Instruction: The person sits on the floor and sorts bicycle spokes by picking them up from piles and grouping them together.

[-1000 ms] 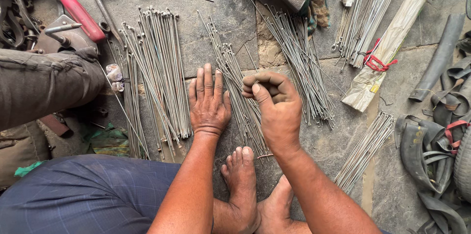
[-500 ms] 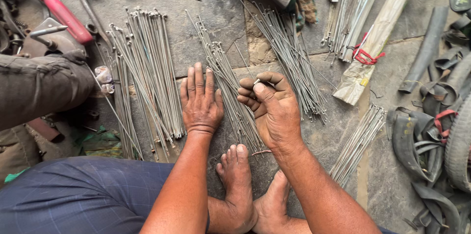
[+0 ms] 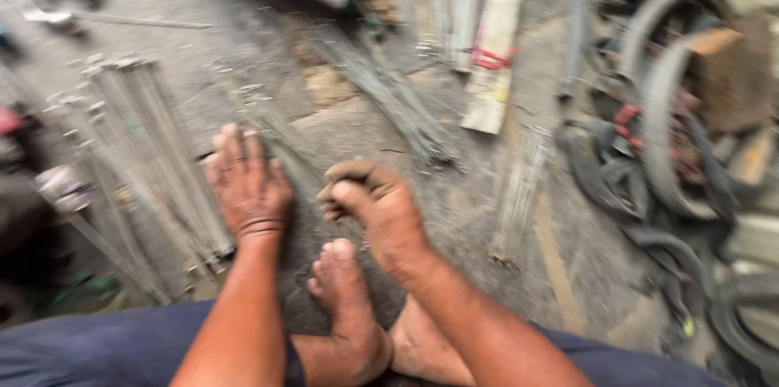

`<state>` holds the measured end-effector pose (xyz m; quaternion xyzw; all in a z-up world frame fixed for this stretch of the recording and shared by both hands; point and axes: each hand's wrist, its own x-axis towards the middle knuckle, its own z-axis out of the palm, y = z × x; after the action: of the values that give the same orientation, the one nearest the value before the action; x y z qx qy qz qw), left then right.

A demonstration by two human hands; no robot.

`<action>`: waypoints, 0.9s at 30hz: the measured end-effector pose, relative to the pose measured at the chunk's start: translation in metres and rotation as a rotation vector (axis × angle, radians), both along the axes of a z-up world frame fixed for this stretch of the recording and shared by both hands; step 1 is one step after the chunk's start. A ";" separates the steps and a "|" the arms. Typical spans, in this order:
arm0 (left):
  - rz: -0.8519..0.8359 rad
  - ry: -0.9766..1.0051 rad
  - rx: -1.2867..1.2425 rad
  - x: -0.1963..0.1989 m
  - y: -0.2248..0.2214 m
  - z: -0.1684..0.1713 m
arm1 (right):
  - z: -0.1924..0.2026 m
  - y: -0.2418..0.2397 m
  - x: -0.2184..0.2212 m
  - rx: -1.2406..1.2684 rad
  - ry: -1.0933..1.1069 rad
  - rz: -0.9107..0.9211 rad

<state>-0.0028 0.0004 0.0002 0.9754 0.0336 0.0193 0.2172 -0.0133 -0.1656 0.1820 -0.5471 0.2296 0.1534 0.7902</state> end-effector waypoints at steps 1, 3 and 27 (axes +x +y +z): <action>0.007 0.004 -0.033 -0.002 -0.001 -0.002 | 0.005 -0.003 -0.011 -0.047 0.011 0.023; 0.012 -0.004 -0.059 -0.001 -0.001 -0.003 | 0.015 -0.013 -0.031 -0.126 0.038 0.075; 0.079 0.527 -0.758 0.022 -0.057 0.211 | -0.174 -0.442 -0.262 -1.578 0.562 0.002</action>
<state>0.0193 -0.0568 0.2110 0.7968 0.1294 -0.2348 0.5415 -0.2756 -0.6076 0.0075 -0.8812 0.4575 0.0791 0.0886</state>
